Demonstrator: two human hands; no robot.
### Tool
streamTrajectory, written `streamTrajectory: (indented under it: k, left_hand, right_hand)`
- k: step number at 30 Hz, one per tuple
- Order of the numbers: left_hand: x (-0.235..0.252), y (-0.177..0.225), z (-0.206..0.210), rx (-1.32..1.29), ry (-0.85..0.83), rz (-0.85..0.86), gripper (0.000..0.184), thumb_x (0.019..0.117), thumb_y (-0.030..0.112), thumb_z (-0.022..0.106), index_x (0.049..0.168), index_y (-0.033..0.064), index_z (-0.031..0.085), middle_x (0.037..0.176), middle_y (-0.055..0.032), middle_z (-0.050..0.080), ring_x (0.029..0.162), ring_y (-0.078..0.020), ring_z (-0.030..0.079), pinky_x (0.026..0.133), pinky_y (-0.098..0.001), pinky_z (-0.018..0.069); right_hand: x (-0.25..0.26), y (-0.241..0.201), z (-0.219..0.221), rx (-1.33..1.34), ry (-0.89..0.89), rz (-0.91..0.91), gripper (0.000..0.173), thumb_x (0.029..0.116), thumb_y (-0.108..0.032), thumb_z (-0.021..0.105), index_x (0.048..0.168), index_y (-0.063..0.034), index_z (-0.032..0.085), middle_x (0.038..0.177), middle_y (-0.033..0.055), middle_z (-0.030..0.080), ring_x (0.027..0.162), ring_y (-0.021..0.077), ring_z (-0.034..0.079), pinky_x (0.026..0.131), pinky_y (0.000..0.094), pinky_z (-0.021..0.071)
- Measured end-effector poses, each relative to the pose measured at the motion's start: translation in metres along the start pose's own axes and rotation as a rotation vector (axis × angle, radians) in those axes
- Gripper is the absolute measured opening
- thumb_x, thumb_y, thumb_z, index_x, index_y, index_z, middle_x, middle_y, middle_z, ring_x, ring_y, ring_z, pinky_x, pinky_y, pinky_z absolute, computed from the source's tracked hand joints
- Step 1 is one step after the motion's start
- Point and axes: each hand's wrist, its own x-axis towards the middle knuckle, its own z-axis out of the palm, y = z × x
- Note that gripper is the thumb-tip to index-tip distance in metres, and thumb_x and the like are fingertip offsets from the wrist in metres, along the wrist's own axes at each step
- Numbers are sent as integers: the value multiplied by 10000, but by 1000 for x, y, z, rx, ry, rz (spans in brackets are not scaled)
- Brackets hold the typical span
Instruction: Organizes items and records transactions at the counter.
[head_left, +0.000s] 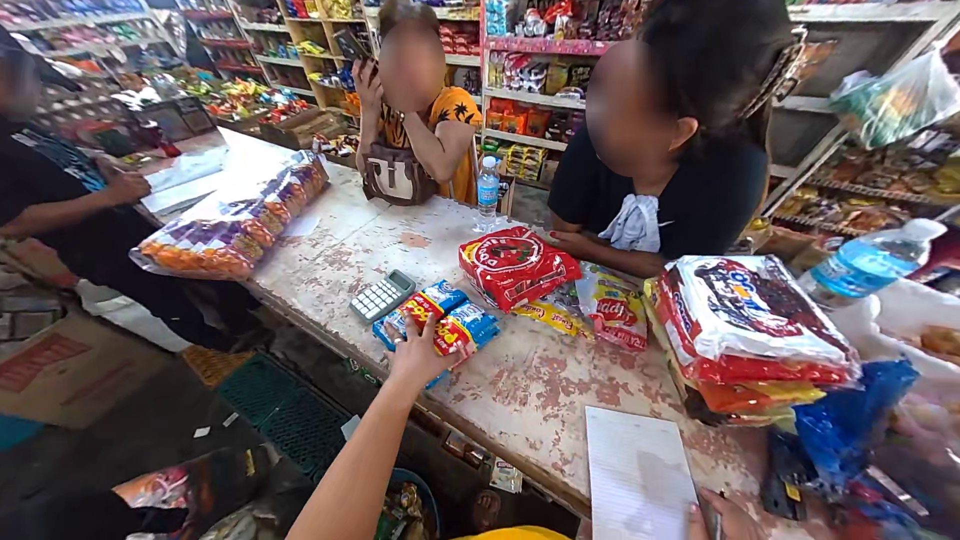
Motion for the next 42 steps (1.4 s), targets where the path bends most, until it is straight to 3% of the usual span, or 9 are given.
streamTrajectory:
  k: [4,8,10,12,14,16,20,26,42]
  left_hand:
    - [23,-5,0,-104,93,-41,957,845,575,757,1622,233,313,1687,-284,67,1485,-614,155,1069,-845,207]
    - [26,3,4,-69,193,-20,1017,848,560,761,1627,127,272,1653,-368,43,1478,-651,92,1071,-878,86]
    - [-5,28,11,-48,267,172,956,896,465,739,1602,13,281,1629,-408,74,1484,-650,72,1103,-856,67]
    - [-47,55,40,-84,219,519,737,939,361,691,1512,-29,442,1590,-389,262,1479,-610,197,1129,-790,211]
    - [-79,79,85,-129,73,847,503,967,376,637,1364,68,648,1459,-262,537,1422,-506,404,1100,-719,340]
    - [-93,96,125,-179,-8,1034,440,982,419,601,1309,142,700,1352,-173,641,1355,-452,500,1060,-698,384]
    - [-95,105,152,-185,-12,1052,471,1025,445,510,1357,147,661,1313,-181,638,1306,-444,529,1040,-656,419]
    - [-96,100,154,-137,145,1106,425,1030,463,457,1248,232,740,1041,-140,687,1041,-374,643,884,-580,489]
    - [-96,101,153,-77,79,1100,454,1038,505,435,1303,256,706,1071,-135,686,1084,-359,640,961,-596,456]
  right_hand:
    - [1,1,-2,61,-8,0,378,936,-161,604,1210,84,692,1223,327,669,1206,558,595,1075,684,405]
    - [3,6,-14,339,125,25,510,1074,-312,446,1248,139,608,1159,210,718,1114,254,690,1001,390,539]
    - [16,1,-26,613,156,125,601,1096,-384,398,1319,161,518,1153,144,710,1092,116,677,986,292,544]
    - [32,-6,-35,794,160,245,430,1083,-272,386,1219,79,593,1067,50,722,1001,86,695,936,284,574]
    - [50,-25,-36,914,96,344,292,1061,-167,399,1058,-3,641,944,-19,716,899,77,700,883,280,591]
    - [66,-53,-29,1027,-45,417,255,1067,-125,379,1006,-29,607,840,-24,696,775,89,692,789,287,608]
    - [90,-90,12,1030,-377,353,143,1069,-96,464,1084,17,550,816,31,668,687,111,669,694,294,596]
    - [118,-97,57,682,-361,197,247,918,-168,775,811,-12,616,651,2,592,587,59,569,609,243,508]
    - [115,-88,74,569,-280,49,299,891,-78,730,667,-56,534,569,-17,486,524,43,459,529,232,409]
